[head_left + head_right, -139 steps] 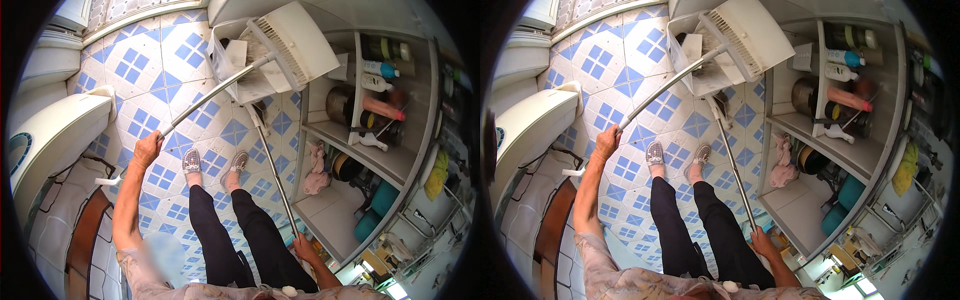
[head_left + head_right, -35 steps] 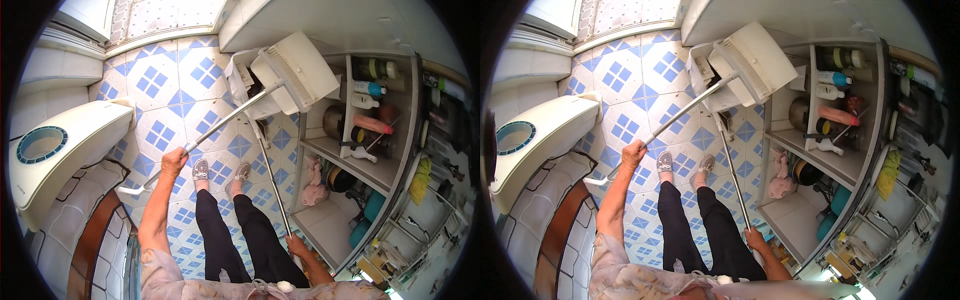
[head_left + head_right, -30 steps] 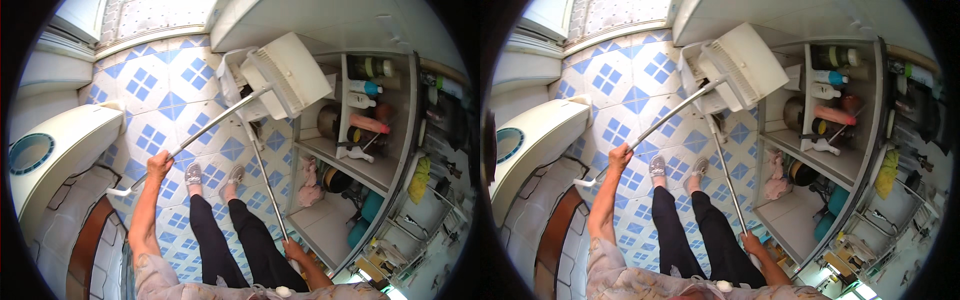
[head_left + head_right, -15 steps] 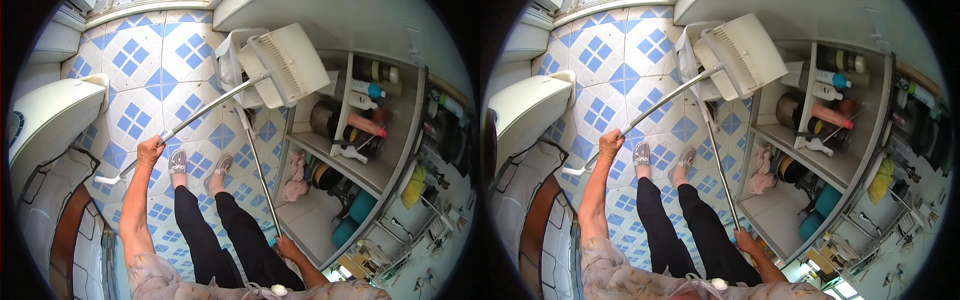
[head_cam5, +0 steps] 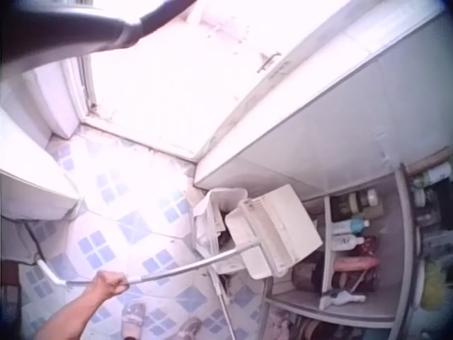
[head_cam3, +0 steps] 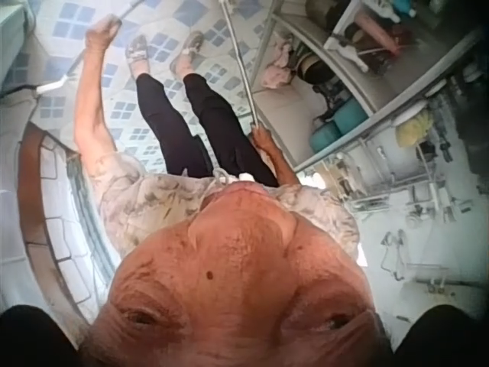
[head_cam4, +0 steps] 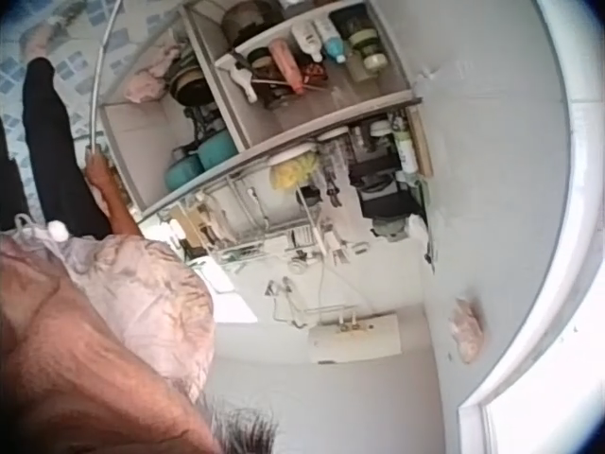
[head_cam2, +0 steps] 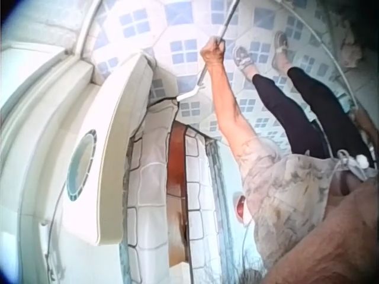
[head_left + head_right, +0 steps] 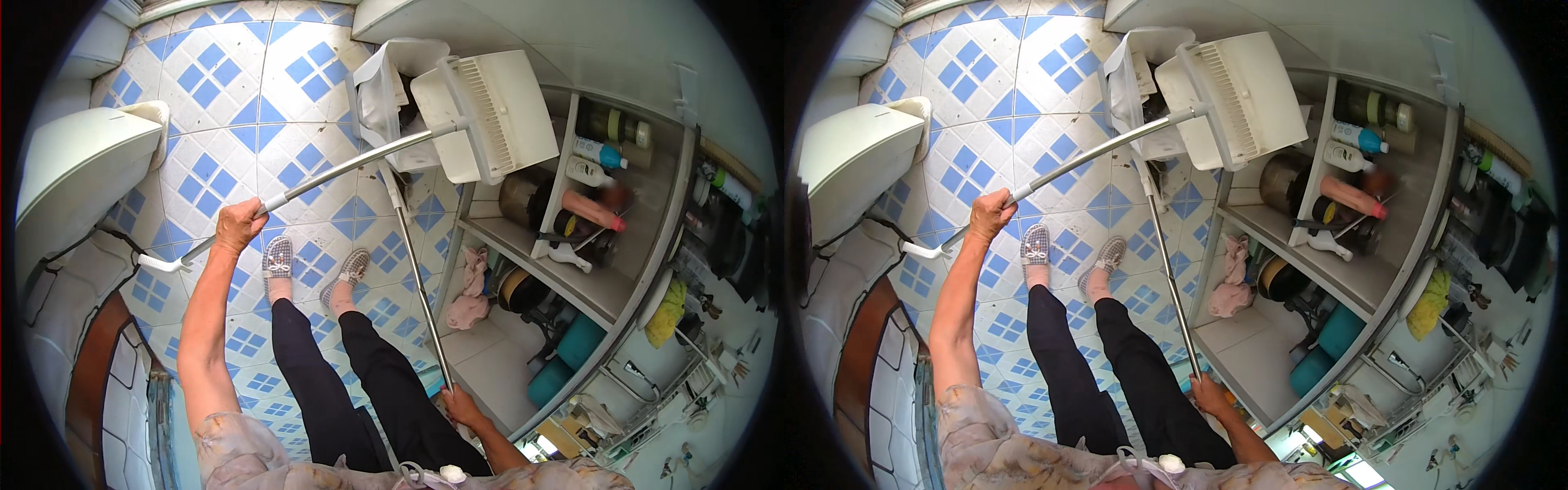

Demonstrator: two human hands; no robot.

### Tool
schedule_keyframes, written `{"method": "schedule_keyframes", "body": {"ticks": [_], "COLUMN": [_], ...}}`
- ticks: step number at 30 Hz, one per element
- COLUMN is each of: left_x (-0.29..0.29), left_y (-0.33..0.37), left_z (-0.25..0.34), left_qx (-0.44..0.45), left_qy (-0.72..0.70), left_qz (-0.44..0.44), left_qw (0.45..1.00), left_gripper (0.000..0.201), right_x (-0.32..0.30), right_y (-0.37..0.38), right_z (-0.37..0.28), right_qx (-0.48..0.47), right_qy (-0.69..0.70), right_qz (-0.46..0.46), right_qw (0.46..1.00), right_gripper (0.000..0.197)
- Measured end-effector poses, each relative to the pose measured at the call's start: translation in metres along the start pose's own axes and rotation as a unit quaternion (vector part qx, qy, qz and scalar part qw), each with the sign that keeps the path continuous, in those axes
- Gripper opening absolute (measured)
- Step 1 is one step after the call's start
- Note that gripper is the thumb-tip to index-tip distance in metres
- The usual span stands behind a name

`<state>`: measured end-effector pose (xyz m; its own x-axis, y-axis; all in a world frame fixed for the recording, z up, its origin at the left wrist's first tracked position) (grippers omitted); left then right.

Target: Cleaning a bathroom floor and scrubbing a squat toilet using a long-handled brush.

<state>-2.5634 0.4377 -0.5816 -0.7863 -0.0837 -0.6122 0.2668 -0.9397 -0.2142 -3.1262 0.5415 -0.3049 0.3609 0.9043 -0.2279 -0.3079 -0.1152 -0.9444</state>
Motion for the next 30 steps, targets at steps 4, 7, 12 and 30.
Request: {"method": "schedule_keyframes", "body": {"ticks": [4,7,12,30], "left_x": [0.012,0.015,0.029,0.032], "left_y": [0.001,-0.001,-0.009,-0.008], "left_z": [-0.006,-0.003,-0.012,-0.025], "left_qx": [0.000,0.006,0.031,0.034], "left_qy": [-0.035,-0.054,-0.037,-0.005], "left_qz": [-0.016,0.001,0.016,0.048], "left_qw": [0.999,0.999,0.999,0.998], "left_gripper": [0.016,0.016,0.017,0.015], "right_x": [0.001,0.007,0.002,-0.003], "right_y": [0.009,0.009,0.014,0.006], "right_z": [0.017,0.008,0.012,0.001], "right_qx": [-0.008,-0.039,-0.037,0.004], "right_qy": [0.014,0.036,-0.024,-0.026], "right_qz": [0.013,-0.009,0.014,0.005], "right_qw": [1.000,0.999,0.999,1.000], "right_gripper": [0.031,0.026,0.027,0.030]}}
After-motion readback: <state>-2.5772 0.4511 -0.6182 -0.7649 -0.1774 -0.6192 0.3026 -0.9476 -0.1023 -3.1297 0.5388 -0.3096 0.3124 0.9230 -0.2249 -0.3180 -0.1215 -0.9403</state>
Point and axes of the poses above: each hand's wrist, its own y-axis towards the middle knuckle, its own x-axis out of the palm, z = x × y, the point moved 10 cm from there along y, towards the middle knuckle, and after that the axes turned 4 degrees about -z, right-handed, at the moved point
